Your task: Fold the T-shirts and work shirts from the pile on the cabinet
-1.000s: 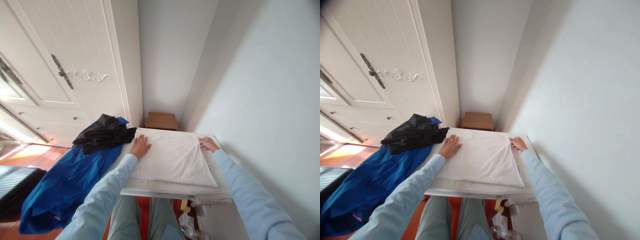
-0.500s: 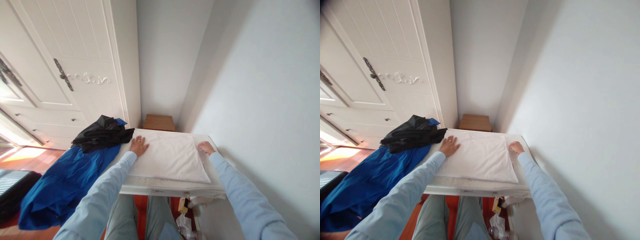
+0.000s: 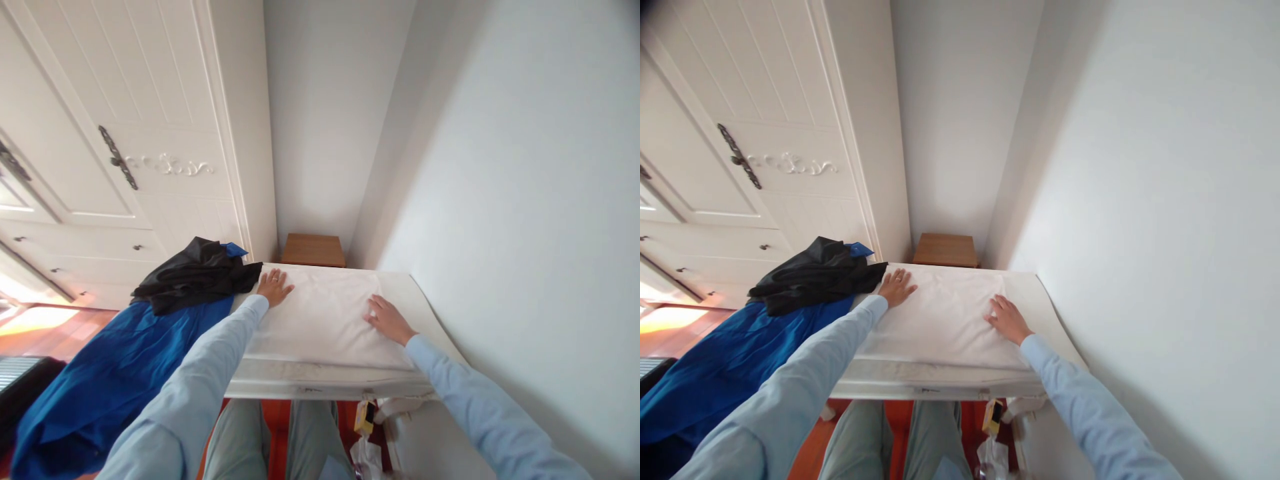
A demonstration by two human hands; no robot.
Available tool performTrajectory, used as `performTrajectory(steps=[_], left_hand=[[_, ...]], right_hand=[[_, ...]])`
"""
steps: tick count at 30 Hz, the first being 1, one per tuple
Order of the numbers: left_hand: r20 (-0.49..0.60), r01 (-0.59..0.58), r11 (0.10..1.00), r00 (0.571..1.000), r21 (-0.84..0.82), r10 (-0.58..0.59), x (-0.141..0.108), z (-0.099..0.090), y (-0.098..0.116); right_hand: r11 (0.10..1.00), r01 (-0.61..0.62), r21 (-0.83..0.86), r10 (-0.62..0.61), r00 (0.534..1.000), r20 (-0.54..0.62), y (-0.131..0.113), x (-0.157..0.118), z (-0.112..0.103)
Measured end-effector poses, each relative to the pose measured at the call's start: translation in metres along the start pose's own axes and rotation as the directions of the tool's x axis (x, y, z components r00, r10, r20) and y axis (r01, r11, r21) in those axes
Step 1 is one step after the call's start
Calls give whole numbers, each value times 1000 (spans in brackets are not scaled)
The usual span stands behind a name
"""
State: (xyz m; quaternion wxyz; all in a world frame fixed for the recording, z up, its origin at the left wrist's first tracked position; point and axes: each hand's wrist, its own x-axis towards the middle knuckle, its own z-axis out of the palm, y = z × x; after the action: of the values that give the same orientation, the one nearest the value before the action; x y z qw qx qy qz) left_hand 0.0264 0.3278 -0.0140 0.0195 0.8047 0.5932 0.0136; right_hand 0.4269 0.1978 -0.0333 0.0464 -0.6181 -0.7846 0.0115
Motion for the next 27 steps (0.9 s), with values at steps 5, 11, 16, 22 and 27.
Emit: performTrajectory(steps=[5, 11, 16, 22, 27], left_hand=[[22, 17, 999, 1000, -28, -17, 0, 9, -3], [70, 20, 998, 997, -61, -16, 3, 4, -8], [150, -12, 995, 988, -103, 28, 11, -18, -13], [81, -207, 971, 973, -123, 218, -2, -28, 31], [37, -266, 955, 961, -129, 273, -2, -5, 78]], right_hand=[[1000, 6, 4, -6, 999, -39, 20, -15, 23], [1000, -12, -19, 11, 1000, -7, 16, -16, 23], [997, -40, -66, 43, 998, 46, 4, -17, 4], [992, -33, -125, 53, 986, 158, -31, 21, -42], [998, 56, 16, -55, 997, -60, -94, 86, -48]])
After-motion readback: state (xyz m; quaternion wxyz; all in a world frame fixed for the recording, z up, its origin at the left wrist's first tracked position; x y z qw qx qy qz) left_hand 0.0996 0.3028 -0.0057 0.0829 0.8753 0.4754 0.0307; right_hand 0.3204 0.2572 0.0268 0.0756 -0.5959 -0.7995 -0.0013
